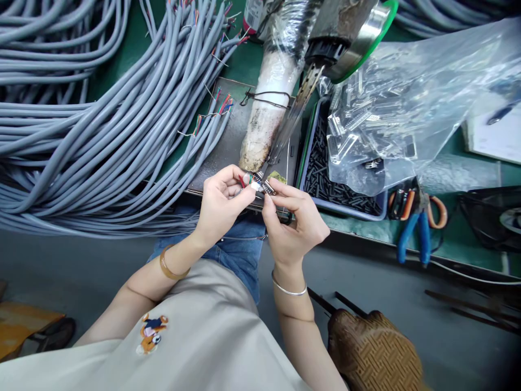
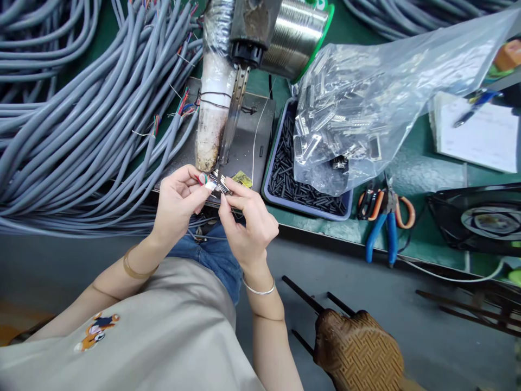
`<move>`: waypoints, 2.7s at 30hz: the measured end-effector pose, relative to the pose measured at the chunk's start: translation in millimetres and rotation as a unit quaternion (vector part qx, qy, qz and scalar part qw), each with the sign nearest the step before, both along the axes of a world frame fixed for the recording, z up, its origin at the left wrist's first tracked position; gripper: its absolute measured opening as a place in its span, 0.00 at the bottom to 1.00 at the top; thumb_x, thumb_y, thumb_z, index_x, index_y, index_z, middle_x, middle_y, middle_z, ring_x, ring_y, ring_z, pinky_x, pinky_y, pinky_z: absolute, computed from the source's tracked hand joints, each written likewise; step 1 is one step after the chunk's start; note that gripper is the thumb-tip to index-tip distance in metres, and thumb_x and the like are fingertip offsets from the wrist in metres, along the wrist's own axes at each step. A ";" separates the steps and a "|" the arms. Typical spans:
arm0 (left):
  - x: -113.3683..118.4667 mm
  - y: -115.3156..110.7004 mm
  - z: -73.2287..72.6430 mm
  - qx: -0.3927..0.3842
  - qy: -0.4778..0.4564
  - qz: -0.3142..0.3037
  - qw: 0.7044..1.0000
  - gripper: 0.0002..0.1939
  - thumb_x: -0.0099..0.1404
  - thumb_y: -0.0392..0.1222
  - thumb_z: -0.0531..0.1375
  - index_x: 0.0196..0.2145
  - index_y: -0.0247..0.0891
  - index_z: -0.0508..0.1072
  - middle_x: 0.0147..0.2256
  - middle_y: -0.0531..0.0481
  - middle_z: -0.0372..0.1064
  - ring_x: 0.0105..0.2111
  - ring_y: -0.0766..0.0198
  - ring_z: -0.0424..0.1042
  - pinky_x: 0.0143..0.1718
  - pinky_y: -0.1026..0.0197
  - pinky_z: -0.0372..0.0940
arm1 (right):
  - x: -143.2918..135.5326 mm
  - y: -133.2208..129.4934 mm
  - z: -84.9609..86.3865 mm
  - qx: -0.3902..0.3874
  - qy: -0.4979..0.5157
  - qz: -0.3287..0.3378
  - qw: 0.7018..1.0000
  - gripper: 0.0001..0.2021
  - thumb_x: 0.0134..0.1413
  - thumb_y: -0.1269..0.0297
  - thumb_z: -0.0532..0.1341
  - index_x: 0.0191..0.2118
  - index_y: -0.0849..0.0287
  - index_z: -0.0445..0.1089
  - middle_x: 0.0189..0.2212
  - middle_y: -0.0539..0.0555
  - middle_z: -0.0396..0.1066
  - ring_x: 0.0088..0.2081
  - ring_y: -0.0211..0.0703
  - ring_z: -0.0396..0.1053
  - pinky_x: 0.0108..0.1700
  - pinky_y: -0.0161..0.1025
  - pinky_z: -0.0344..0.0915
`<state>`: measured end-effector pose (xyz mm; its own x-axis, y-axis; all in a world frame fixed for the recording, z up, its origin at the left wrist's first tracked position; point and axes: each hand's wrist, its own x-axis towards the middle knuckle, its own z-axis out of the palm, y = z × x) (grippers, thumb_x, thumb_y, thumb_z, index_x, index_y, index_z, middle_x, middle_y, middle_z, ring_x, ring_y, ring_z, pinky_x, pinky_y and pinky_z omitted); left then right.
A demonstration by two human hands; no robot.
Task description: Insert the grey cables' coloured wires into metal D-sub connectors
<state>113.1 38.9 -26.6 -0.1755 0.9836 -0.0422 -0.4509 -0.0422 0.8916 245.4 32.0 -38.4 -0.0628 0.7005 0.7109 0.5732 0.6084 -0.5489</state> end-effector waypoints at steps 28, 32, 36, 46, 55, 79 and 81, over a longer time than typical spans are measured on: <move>-2.9 -17.7 -4.4 -0.023 0.026 -0.062 0.997 0.12 0.53 0.34 0.72 0.27 0.34 0.70 0.23 0.59 0.65 0.18 0.79 0.57 0.20 0.73 0.55 | 11.4 -13.7 -9.7 0.003 0.012 0.005 1.000 0.08 0.59 0.74 0.66 0.40 0.54 0.70 0.42 0.51 0.82 0.43 0.43 0.82 0.43 0.38 0.79; -3.6 -25.5 -6.2 -0.020 0.073 -0.085 0.993 0.07 0.55 0.33 0.70 0.28 0.34 0.73 0.26 0.55 0.69 0.22 0.76 0.64 0.24 0.73 0.60 | 18.5 -19.6 -4.1 -0.115 0.057 0.011 0.992 0.04 0.62 0.70 0.65 0.40 0.55 0.70 0.43 0.52 0.82 0.41 0.41 0.82 0.38 0.34 0.78; -3.4 -30.1 -6.9 -0.010 0.063 -0.099 0.993 0.06 0.53 0.32 0.70 0.28 0.34 0.75 0.28 0.52 0.74 0.27 0.71 0.73 0.30 0.71 0.68 | 21.7 -26.0 6.8 -0.202 0.095 0.053 0.973 0.03 0.62 0.67 0.65 0.37 0.55 0.70 0.36 0.48 0.80 0.34 0.36 0.80 0.37 0.32 0.78; -13.1 -34.3 -9.8 -0.063 0.003 -0.160 0.985 0.11 0.55 0.39 0.71 0.32 0.35 0.73 0.22 0.57 0.69 0.15 0.76 0.62 0.15 0.73 0.58 | 20.4 -37.2 11.4 -0.250 0.122 0.060 0.959 0.05 0.60 0.65 0.66 0.33 0.55 0.69 0.30 0.46 0.76 0.28 0.35 0.76 0.33 0.33 0.75; -22.3 -41.5 -17.3 0.120 0.073 -0.176 0.974 0.02 0.61 0.37 0.70 0.33 0.38 0.80 0.31 0.50 0.75 0.26 0.70 0.74 0.27 0.68 0.69 | 18.5 -36.8 12.1 -0.341 0.267 0.109 0.895 0.15 0.59 0.55 0.68 0.32 0.56 0.63 0.26 0.44 0.72 0.19 0.30 0.67 0.19 0.28 0.63; -17.4 -46.1 -14.2 0.034 0.123 -0.122 0.984 0.10 0.57 0.39 0.72 0.33 0.36 0.77 0.32 0.50 0.75 0.30 0.70 0.72 0.34 0.68 0.68 | 10.8 -36.5 14.1 -0.268 0.154 0.029 0.950 0.08 0.62 0.60 0.66 0.34 0.56 0.69 0.29 0.45 0.73 0.24 0.31 0.70 0.27 0.30 0.69; -14.6 -43.2 -14.4 -0.014 0.074 -0.121 0.990 0.13 0.54 0.41 0.74 0.33 0.35 0.75 0.29 0.53 0.72 0.27 0.72 0.69 0.31 0.70 0.66 | 9.5 -37.0 12.3 -0.249 0.127 0.021 0.960 0.07 0.63 0.61 0.65 0.35 0.56 0.69 0.31 0.46 0.75 0.24 0.31 0.71 0.28 0.31 0.71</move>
